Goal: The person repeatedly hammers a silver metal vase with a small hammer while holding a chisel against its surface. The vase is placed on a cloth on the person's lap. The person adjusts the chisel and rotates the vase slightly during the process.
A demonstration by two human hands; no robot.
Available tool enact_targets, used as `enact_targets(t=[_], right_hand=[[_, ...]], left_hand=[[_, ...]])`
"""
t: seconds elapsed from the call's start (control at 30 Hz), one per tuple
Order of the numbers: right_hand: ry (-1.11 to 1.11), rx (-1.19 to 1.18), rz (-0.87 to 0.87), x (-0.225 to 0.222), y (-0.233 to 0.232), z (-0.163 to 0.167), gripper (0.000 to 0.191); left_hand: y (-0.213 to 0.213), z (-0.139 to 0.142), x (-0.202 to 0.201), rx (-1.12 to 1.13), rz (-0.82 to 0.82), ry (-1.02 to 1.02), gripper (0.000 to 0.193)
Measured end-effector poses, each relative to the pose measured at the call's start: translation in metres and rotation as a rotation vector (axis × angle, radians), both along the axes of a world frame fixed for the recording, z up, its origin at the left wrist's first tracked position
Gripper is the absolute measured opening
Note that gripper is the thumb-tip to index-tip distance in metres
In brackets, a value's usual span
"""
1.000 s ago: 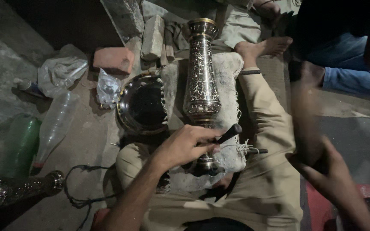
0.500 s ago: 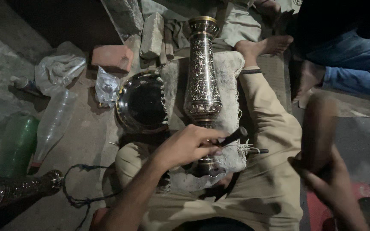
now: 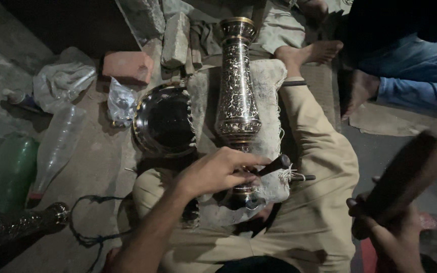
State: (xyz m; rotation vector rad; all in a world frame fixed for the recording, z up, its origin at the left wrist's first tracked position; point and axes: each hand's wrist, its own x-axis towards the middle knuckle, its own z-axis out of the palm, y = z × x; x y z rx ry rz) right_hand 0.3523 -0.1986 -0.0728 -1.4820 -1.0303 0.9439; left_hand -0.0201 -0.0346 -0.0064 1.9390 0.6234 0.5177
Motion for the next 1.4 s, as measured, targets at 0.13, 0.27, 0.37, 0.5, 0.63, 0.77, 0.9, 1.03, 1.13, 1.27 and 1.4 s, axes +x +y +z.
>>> enact_targets(t=[0.13, 0.27, 0.37, 0.5, 0.63, 0.77, 0.9, 1.03, 1.13, 1.27, 1.4], right_hand=[[-0.308, -0.092, 0.074, 0.001, 0.003, -0.006, 0.066], [-0.463, -0.046, 0.112, -0.001, 0.005, -0.009, 0.059], [0.337, -0.293, -0.238, -0.004, 0.004, -0.008, 0.052], [0.633, -0.400, -0.442, -0.013, 0.000, 0.001, 0.047], [-0.719, -0.171, 0.041, -0.023, -0.014, 0.009, 0.062], [-0.240, -0.114, 0.230, -0.050, -0.013, 0.000, 0.071], [-0.662, 0.416, 0.519, -0.097, 0.011, 0.002, 0.068], [-0.825, 0.518, 0.551, -0.132, 0.028, 0.001, 0.060], [-0.921, 0.626, 0.610, -0.140, 0.036, 0.002, 0.045], [-0.878, 0.560, 0.657, -0.131, 0.043, 0.007, 0.057], [-0.549, 0.254, 0.447, -0.104, 0.053, 0.019, 0.065]], left_hand=[[-0.002, 0.003, 0.005, -0.075, 0.004, 0.041, 0.048], [-0.001, 0.010, 0.007, -0.044, -0.012, 0.086, 0.046], [-0.002, 0.014, 0.007, -0.070, -0.054, 0.086, 0.046], [0.003, 0.015, 0.007, -0.142, -0.103, 0.184, 0.045], [-0.010, 0.006, -0.003, -0.071, 0.087, -0.028, 0.047], [-0.047, -0.015, -0.010, -0.044, 0.448, -0.224, 0.042], [-0.078, -0.043, 0.017, -0.332, 0.710, -0.714, 0.042], [-0.074, -0.067, 0.043, -0.179, 0.868, -0.952, 0.040], [-0.063, -0.076, 0.045, -0.122, 0.969, -1.049, 0.039], [-0.059, -0.073, 0.025, -0.301, 0.853, -0.923, 0.042], [-0.045, -0.058, 0.001, -0.252, 0.548, -0.479, 0.039]])
